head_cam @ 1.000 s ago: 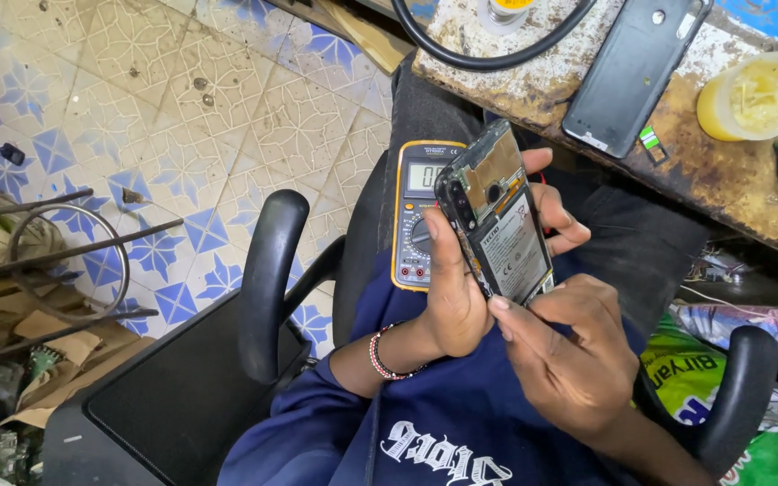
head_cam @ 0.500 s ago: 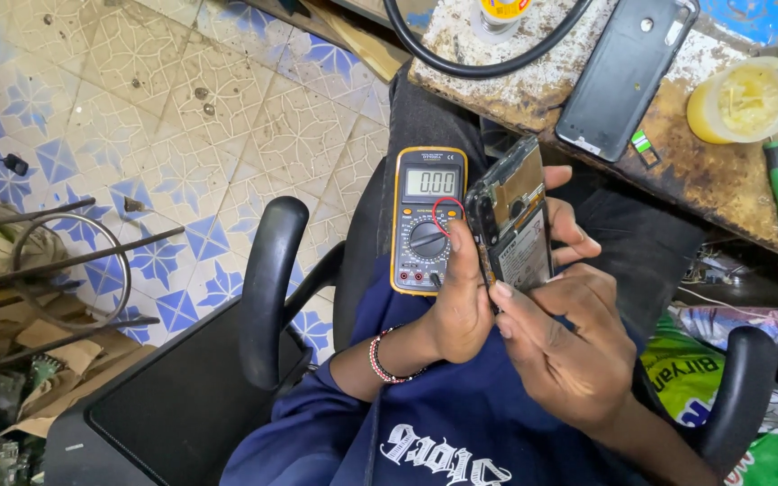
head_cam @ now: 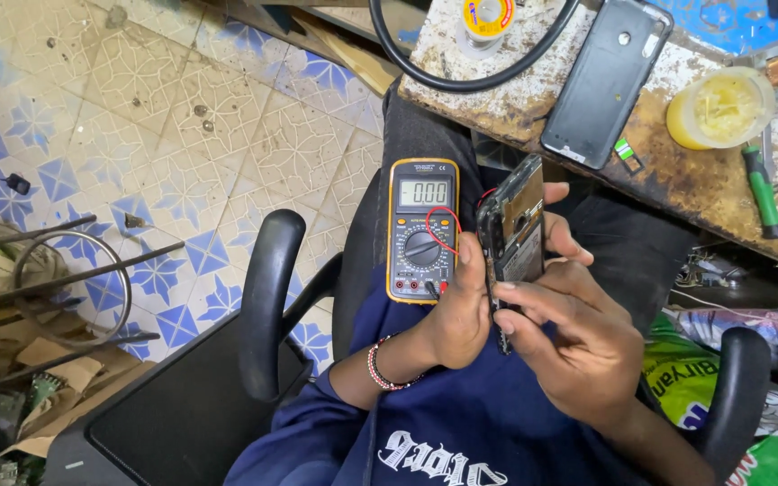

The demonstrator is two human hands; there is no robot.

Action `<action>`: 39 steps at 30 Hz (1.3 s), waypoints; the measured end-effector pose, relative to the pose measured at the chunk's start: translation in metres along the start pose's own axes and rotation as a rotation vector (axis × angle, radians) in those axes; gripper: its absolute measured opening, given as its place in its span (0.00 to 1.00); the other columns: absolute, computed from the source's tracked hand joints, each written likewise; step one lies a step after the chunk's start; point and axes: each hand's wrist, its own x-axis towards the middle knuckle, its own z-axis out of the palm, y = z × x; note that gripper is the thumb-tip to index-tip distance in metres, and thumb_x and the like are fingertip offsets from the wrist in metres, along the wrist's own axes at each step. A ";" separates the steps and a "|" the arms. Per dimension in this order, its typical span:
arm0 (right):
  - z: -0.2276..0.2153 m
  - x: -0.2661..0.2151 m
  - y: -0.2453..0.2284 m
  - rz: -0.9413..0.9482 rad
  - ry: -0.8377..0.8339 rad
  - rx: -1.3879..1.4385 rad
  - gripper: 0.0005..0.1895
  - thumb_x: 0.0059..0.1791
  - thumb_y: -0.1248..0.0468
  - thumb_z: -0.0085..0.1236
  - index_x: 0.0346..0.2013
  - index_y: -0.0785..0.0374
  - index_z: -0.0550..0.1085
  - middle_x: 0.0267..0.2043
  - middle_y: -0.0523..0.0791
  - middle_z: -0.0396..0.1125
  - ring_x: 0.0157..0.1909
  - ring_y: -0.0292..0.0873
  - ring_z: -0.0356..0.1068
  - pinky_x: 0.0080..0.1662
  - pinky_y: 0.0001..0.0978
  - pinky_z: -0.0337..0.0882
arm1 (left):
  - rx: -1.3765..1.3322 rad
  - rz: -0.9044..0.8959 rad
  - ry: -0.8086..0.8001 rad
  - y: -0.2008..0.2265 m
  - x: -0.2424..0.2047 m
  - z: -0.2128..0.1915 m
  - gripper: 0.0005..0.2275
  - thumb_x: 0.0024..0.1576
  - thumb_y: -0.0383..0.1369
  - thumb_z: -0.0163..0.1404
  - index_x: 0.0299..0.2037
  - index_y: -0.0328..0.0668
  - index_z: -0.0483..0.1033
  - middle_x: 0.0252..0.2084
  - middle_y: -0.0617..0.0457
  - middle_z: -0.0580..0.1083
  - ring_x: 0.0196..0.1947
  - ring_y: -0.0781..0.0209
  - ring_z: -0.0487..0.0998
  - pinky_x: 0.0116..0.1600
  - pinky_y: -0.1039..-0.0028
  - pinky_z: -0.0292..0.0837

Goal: The person holds a disassembled smartphone and uses a multimeter to test the battery connections. They then use a screwdriver to pry open the device casing and reassemble the phone, placing the back cover on the unit.

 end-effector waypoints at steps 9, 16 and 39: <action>-0.003 0.009 -0.006 0.090 0.015 0.102 0.11 0.49 0.68 0.62 0.46 0.68 0.79 0.37 0.47 0.72 0.34 0.38 0.69 0.41 0.27 0.69 | 0.021 -0.005 -0.016 -0.006 0.001 -0.001 0.37 0.65 0.60 0.30 0.74 0.35 0.54 0.56 0.56 0.69 0.61 0.57 0.72 0.72 0.63 0.66; -0.007 0.005 -0.010 0.182 -0.049 0.143 0.17 0.50 0.67 0.60 0.53 0.68 0.78 0.30 0.41 0.63 0.33 0.35 0.62 0.40 0.24 0.67 | 0.015 -0.020 0.014 -0.006 0.006 -0.006 0.36 0.66 0.60 0.31 0.72 0.36 0.56 0.53 0.56 0.70 0.57 0.57 0.74 0.68 0.64 0.69; -0.019 -0.004 0.008 0.469 -0.214 0.905 0.29 0.55 0.58 0.51 0.61 0.83 0.69 0.21 0.45 0.59 0.28 0.40 0.60 0.37 0.31 0.61 | 0.075 -0.051 0.033 -0.001 0.011 -0.010 0.40 0.61 0.64 0.33 0.73 0.37 0.54 0.51 0.54 0.70 0.57 0.60 0.74 0.70 0.58 0.67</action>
